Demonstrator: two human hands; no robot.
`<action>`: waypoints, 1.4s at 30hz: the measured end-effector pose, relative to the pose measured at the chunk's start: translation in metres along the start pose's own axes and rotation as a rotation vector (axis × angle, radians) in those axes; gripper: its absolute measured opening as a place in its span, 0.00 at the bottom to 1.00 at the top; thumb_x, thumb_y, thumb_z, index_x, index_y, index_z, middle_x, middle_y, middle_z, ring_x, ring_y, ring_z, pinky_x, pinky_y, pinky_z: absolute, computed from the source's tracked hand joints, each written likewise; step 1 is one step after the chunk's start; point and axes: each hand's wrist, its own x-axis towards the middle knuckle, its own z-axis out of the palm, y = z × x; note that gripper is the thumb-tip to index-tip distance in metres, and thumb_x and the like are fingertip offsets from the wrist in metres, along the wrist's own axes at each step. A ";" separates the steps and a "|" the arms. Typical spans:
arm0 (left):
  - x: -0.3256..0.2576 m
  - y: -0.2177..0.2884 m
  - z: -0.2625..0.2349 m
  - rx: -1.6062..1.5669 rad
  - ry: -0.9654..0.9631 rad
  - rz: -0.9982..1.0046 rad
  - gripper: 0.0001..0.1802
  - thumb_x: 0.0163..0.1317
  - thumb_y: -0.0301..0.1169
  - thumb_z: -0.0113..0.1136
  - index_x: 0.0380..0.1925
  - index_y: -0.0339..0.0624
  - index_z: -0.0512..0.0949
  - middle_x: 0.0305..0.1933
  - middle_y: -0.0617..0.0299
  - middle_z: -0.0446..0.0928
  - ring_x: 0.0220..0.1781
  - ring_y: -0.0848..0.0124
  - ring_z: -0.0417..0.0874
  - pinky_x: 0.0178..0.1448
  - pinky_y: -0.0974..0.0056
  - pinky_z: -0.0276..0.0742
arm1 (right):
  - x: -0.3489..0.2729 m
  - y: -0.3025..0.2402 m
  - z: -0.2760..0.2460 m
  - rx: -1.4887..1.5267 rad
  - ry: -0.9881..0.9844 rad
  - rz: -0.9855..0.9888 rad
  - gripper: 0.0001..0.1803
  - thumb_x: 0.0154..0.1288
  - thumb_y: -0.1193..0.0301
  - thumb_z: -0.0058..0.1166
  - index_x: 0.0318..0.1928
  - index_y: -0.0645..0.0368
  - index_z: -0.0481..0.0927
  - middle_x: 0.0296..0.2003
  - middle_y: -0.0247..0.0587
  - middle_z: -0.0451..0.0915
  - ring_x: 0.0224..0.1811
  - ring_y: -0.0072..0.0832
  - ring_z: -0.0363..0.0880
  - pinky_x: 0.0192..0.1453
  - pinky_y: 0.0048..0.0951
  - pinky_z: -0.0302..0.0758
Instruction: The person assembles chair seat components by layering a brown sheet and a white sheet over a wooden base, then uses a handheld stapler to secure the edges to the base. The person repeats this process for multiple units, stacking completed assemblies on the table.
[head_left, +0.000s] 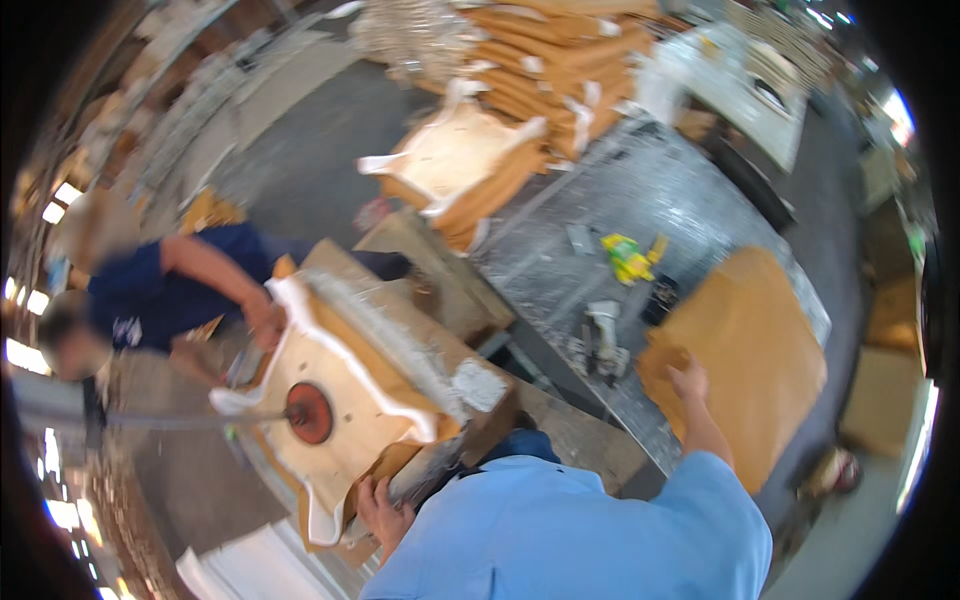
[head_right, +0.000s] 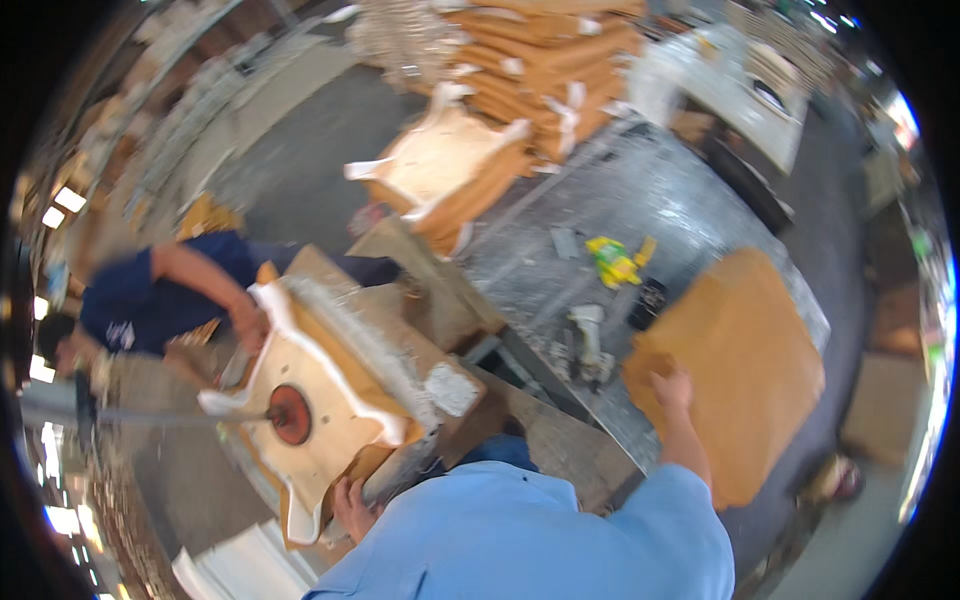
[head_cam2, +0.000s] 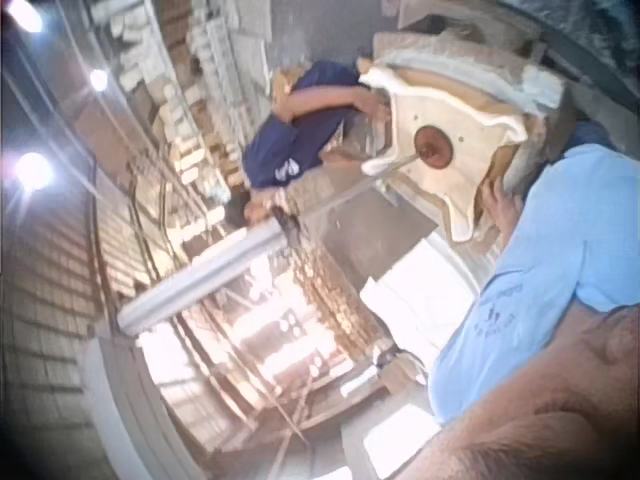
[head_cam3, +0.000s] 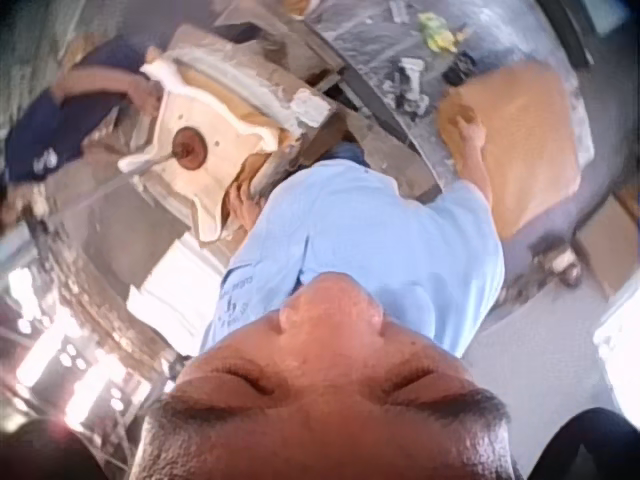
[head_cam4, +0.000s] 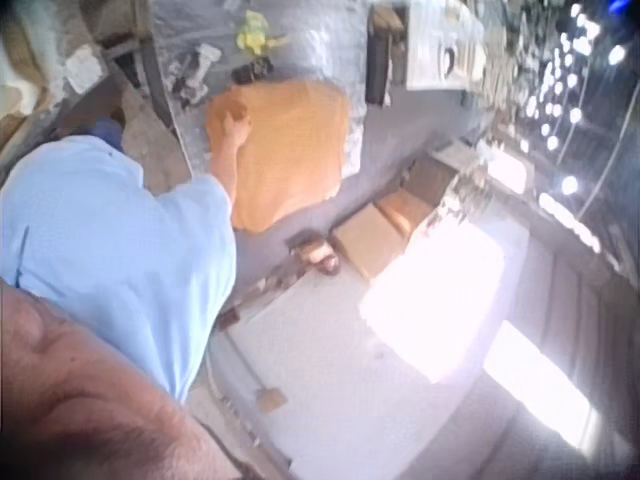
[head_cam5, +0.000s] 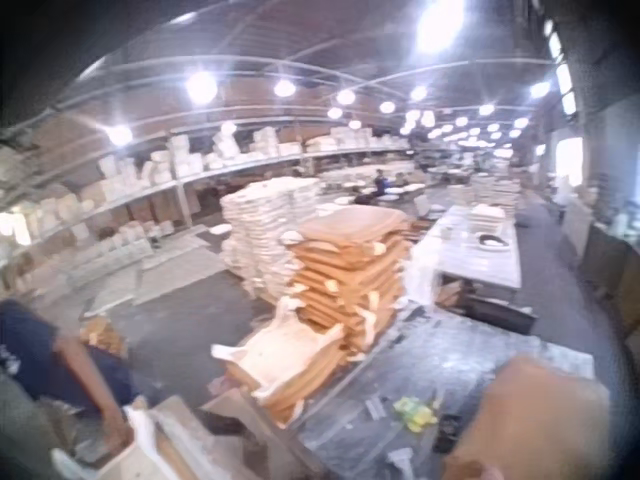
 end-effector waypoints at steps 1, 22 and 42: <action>-0.006 -0.005 -0.005 0.025 0.024 0.020 0.39 0.53 0.32 0.78 0.69 0.47 0.79 0.80 0.42 0.69 0.83 0.37 0.67 0.83 0.34 0.60 | -0.007 -0.010 0.006 0.043 -0.051 -0.016 0.47 0.65 0.50 0.75 0.80 0.53 0.74 0.74 0.56 0.80 0.76 0.50 0.79 0.79 0.47 0.77; 0.009 -0.007 0.021 -0.301 -0.093 0.388 0.36 0.64 0.28 0.72 0.73 0.38 0.76 0.71 0.37 0.73 0.70 0.37 0.73 0.75 0.35 0.67 | -0.100 -0.002 0.012 -0.052 -0.168 -0.072 0.19 0.68 0.62 0.70 0.56 0.54 0.93 0.53 0.56 0.92 0.60 0.50 0.90 0.67 0.46 0.84; -0.013 0.067 0.013 -0.084 -0.146 -0.034 0.40 0.65 0.25 0.68 0.79 0.39 0.71 0.83 0.38 0.65 0.86 0.35 0.61 0.89 0.35 0.53 | 0.061 -0.050 0.020 -0.307 -0.199 -0.490 0.11 0.72 0.66 0.61 0.52 0.49 0.86 0.47 0.50 0.91 0.55 0.52 0.89 0.59 0.54 0.83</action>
